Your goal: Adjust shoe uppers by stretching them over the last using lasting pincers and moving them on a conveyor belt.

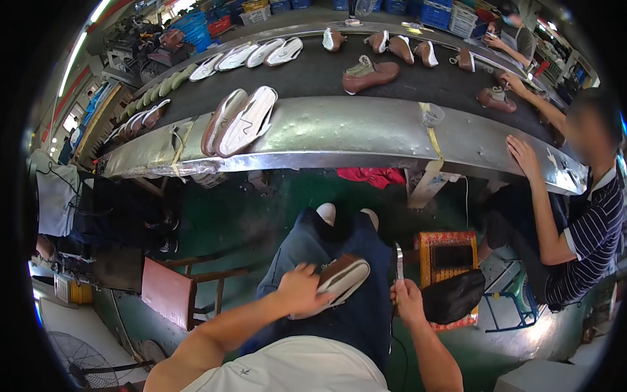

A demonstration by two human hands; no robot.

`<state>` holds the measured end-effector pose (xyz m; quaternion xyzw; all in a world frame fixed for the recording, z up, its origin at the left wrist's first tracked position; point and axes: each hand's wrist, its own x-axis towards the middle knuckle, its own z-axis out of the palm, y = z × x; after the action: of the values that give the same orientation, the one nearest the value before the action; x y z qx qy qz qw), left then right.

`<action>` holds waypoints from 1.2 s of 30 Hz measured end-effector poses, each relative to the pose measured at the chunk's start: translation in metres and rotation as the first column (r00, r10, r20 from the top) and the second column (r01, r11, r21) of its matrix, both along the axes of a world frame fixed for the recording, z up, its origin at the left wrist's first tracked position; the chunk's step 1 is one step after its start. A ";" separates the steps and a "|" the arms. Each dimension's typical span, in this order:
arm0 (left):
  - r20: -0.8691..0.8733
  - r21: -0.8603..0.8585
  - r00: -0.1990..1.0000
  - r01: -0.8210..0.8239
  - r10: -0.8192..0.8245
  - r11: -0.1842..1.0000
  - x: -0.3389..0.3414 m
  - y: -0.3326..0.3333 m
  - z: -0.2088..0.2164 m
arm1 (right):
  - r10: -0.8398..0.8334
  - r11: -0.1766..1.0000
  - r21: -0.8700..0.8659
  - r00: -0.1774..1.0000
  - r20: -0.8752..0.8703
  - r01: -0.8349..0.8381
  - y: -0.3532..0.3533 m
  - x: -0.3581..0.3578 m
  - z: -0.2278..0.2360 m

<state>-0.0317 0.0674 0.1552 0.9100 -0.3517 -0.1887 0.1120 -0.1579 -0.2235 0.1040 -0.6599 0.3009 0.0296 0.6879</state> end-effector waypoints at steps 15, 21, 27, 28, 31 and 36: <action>-0.726 -0.685 0.645 -0.644 -0.240 0.341 0.043 0.009 -0.001 | 0.622 0.732 -0.309 0.780 -0.059 -0.607 0.059 -0.001 0.106; -0.721 -0.693 0.639 -0.655 -0.269 0.300 0.027 0.030 -0.006 | 0.705 0.703 -0.142 0.709 0.015 -0.697 0.086 0.023 0.103; -0.477 -0.740 0.877 -0.433 0.052 0.514 0.030 0.045 -0.022 | 0.721 0.645 0.421 0.690 -0.061 -0.638 0.086 0.060 0.134; -0.478 -0.742 0.877 -0.434 0.050 0.511 0.032 0.045 -0.020 | 0.716 0.645 0.464 0.693 -0.087 -0.608 0.084 0.064 0.136; -0.461 -0.767 0.887 -0.387 -0.020 0.511 0.039 0.043 -0.016 | 0.746 0.641 0.409 0.653 -0.132 -0.649 0.074 0.075 0.130; -0.459 -0.792 0.888 -0.409 0.000 0.454 0.045 0.043 -0.041 | 0.744 0.623 -0.217 0.655 -0.133 -0.752 0.083 0.073 0.072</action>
<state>0.0129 0.1106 0.1145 0.7024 -0.2524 -0.1472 0.6490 -0.0850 -0.1402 0.1761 -0.8066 0.0114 0.2837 0.5184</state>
